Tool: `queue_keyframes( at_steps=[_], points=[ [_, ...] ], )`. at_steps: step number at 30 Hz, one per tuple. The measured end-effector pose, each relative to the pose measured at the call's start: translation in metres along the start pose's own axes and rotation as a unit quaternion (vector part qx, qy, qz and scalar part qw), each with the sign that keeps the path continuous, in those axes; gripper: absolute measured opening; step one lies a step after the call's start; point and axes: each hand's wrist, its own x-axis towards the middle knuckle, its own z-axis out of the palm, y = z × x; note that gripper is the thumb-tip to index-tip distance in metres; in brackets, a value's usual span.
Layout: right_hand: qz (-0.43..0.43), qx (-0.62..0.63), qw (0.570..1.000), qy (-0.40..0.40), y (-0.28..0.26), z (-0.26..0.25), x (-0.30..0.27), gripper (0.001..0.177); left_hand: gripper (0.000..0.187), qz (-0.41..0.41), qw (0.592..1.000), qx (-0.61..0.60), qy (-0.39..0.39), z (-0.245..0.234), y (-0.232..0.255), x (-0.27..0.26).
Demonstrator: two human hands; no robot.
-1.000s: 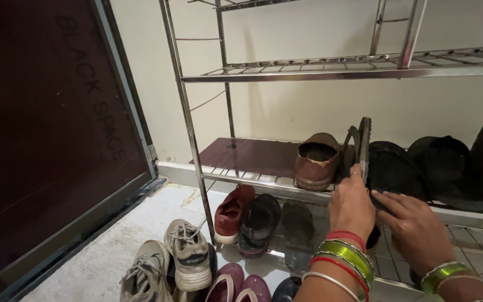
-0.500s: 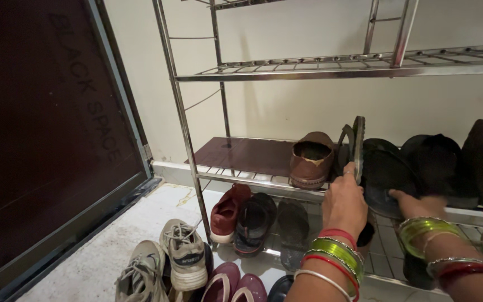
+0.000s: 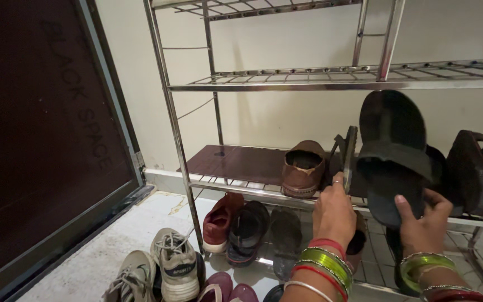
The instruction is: The person removes various shoes from a metal shoe rack, places them on the floor, and then returns them to the rack. The person handles flats, sneakers, and sandals, moving them one at a time between the rack and the floor.
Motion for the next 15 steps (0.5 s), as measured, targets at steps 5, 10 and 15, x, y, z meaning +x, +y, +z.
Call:
queue_keyframes(
  at_steps=[5, 10, 15],
  points=[
    [0.036, 0.112, 0.993, 0.002, 0.002, 0.005, 0.005, 0.061, 0.051, 0.008, 1.0, -0.003, 0.003, -0.003, 0.001, -0.003],
    [0.118, 0.14, 0.983, 0.013, -0.01, -0.002, 0.016, 0.047, 0.051, 0.022, 1.0, -0.001, 0.01, -0.002, 0.002, -0.003],
    [0.122, 0.2, 0.972, -0.009, -0.008, -0.007, 0.025, 0.03, 0.054, 0.005, 1.0, 0.011, -0.015, 0.001, 0.002, -0.001]
  ],
)
